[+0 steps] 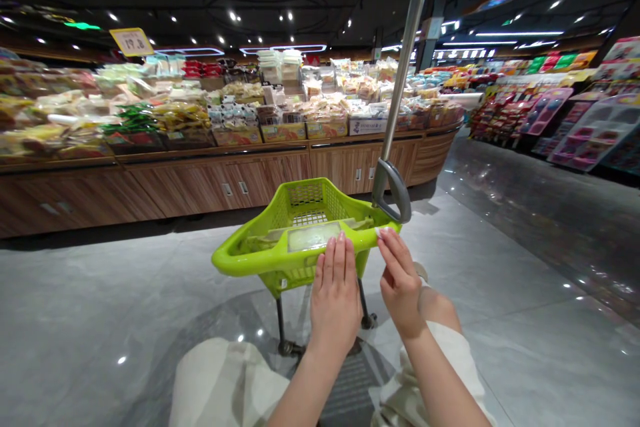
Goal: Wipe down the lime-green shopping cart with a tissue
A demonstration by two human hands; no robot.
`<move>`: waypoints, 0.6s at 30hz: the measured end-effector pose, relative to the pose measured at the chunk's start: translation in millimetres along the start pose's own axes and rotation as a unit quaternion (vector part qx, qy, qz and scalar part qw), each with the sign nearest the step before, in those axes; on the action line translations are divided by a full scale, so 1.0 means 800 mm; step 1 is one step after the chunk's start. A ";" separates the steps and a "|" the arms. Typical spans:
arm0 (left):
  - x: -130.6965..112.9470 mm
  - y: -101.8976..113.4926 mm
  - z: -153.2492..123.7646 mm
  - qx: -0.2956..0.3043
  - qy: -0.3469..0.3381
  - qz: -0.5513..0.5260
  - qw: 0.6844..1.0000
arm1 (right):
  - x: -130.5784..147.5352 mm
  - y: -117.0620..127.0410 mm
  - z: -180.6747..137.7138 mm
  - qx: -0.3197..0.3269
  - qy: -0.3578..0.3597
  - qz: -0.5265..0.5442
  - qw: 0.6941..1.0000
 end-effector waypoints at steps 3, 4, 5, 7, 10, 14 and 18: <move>-0.001 0.002 0.002 0.000 0.000 0.003 1.000 | -0.010 0.008 0.000 -0.056 -0.056 -0.034 0.996; -0.001 0.001 0.002 0.000 0.002 0.004 1.000 | -0.005 0.004 0.000 -0.046 -0.050 -0.029 0.997; -0.001 0.001 0.002 -0.001 0.005 0.005 1.000 | 0.003 -0.003 0.000 -0.022 -0.032 -0.016 0.999; -0.001 -0.001 0.002 -0.004 0.009 0.008 1.000 | 0.019 -0.014 -0.001 0.035 0.027 0.019 0.999; 0.000 0.000 0.001 -0.004 0.011 0.010 1.000 | 0.017 -0.011 0.001 0.048 0.045 0.026 0.997; 0.000 0.002 0.001 0.000 0.007 0.007 1.000 | -0.011 0.010 0.006 -0.050 -0.061 -0.030 0.996; -0.002 0.001 0.001 -0.002 0.013 0.006 1.000 | 0.009 -0.003 0.004 -0.023 -0.048 -0.011 0.999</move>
Point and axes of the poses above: each hand's wrist, its own z-axis towards the middle knuckle, its own y-axis out of the back of the hand, x = y × z, the point moved 8 cm from there along z, towards the middle knuckle, and after that the axes turned 6 degrees about -z, right-handed, at the moved point
